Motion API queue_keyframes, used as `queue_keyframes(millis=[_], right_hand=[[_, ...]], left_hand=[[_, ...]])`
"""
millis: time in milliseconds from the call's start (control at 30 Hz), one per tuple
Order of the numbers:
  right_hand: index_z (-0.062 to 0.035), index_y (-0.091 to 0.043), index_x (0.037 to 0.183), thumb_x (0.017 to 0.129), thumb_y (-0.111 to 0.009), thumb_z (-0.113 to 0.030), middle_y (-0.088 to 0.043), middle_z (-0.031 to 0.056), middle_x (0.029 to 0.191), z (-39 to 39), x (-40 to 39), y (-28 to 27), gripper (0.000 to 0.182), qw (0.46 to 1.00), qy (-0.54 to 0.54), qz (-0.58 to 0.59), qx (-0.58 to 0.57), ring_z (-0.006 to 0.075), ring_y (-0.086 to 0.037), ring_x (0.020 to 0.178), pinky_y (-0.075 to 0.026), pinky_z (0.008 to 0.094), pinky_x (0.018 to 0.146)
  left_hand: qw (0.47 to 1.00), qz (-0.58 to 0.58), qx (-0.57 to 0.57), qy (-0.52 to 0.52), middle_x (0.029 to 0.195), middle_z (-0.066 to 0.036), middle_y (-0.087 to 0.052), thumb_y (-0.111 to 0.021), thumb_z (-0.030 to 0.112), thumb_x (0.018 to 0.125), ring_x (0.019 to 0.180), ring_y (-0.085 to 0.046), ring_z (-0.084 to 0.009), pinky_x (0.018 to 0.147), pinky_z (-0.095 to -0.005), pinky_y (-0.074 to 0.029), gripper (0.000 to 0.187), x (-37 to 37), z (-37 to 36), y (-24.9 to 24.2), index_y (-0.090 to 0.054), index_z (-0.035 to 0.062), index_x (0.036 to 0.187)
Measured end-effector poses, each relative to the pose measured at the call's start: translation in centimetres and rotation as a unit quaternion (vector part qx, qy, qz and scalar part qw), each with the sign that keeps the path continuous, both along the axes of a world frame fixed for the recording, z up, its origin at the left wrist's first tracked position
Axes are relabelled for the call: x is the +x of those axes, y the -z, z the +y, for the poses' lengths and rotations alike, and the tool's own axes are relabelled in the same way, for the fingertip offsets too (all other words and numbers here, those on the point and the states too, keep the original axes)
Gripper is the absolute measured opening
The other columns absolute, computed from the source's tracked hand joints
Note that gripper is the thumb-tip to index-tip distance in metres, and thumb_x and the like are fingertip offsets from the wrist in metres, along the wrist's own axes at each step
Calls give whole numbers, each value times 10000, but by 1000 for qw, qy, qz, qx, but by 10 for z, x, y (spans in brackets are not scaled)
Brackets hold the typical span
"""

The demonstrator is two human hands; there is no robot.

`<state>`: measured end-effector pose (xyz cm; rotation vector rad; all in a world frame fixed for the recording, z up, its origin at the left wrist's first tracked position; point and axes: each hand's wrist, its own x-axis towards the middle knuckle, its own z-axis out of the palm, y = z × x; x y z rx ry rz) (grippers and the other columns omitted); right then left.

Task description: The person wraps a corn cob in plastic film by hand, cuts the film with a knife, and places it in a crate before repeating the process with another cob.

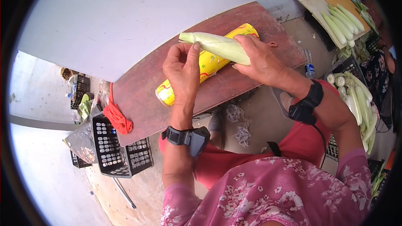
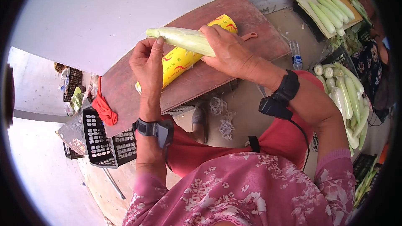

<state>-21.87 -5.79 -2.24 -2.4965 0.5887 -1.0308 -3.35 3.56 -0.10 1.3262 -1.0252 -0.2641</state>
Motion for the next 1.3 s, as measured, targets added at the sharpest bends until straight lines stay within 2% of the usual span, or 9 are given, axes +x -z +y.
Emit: queue_keyframes(millis=[233,433,533,733,867,967,1067,1167,1300], right_hand=[[-21,-456,1168,711,-713,-86,-578,188,1041,1,2,3,529,1000,15,8,-23,389,-590,977,-487,449,842],[-18,-456,1159,713,-719,-89,-581,197,1041,0,3,0,523,1000,15,-1,15,395,-591,976,-491,446,829],[-20,-459,1153,711,-725,-94,-583,196,1040,-1,3,-1,520,1000,20,-3,6,396,-591,974,-493,445,824],[-19,-461,1144,710,-724,-90,-583,184,1033,1,4,-1,512,1000,11,-1,-13,390,-595,959,-496,445,814],[-20,-456,1150,708,-724,-87,-577,178,1022,1,6,1,521,1000,17,1,-21,386,-596,950,-503,447,800],[-20,-454,1153,708,-723,-87,-574,176,1016,3,6,1,525,999,23,10,-31,385,-597,945,-508,449,793],[-19,-454,1151,709,-723,-89,-574,175,1013,3,7,2,523,999,25,11,-36,384,-598,940,-509,451,791],[-20,-455,1151,709,-724,-97,-576,176,1016,3,8,1,523,999,23,19,-18,385,-598,946,-508,454,794],[-24,-457,1152,710,-724,-109,-580,181,1025,2,8,2,523,1000,12,20,17,389,-594,968,-503,459,803]], left_hand=[[1000,21,16,6,739,13,-595,-626,82,904,673,-509,-37,607,-200,-423,129,4,-1,2,-592,-9,818],[976,212,-19,46,730,-12,-572,-597,113,923,644,-512,-85,690,-231,-460,97,18,-5,9,-581,35,868],[968,248,-35,33,733,-14,-573,-610,136,928,641,-514,-90,682,-228,-453,113,18,-4,9,-580,41,876],[997,68,-46,-8,729,-3,-583,-676,190,918,640,-508,-67,622,-208,-431,186,3,-8,6,-591,34,861],[997,-20,-47,-53,747,16,-593,-689,142,907,670,-504,-37,609,-190,-421,165,-1,-8,5,-603,3,878],[994,-70,-47,-70,739,-18,-611,-666,113,905,672,-530,-58,617,-219,-451,161,0,-9,6,-585,-18,858],[993,-84,-29,-72,734,-26,-609,-632,99,923,669,-539,-68,615,-232,-456,142,1,-8,7,-572,-18,868],[998,-26,-40,-36,749,-25,-601,-590,100,947,682,-535,-72,630,-240,-457,129,3,-8,10,-557,-3,875],[991,128,-33,27,765,-25,-582,-554,117,973,700,-521,-82,671,-239,-453,139,9,-9,12,-545,18,876]])
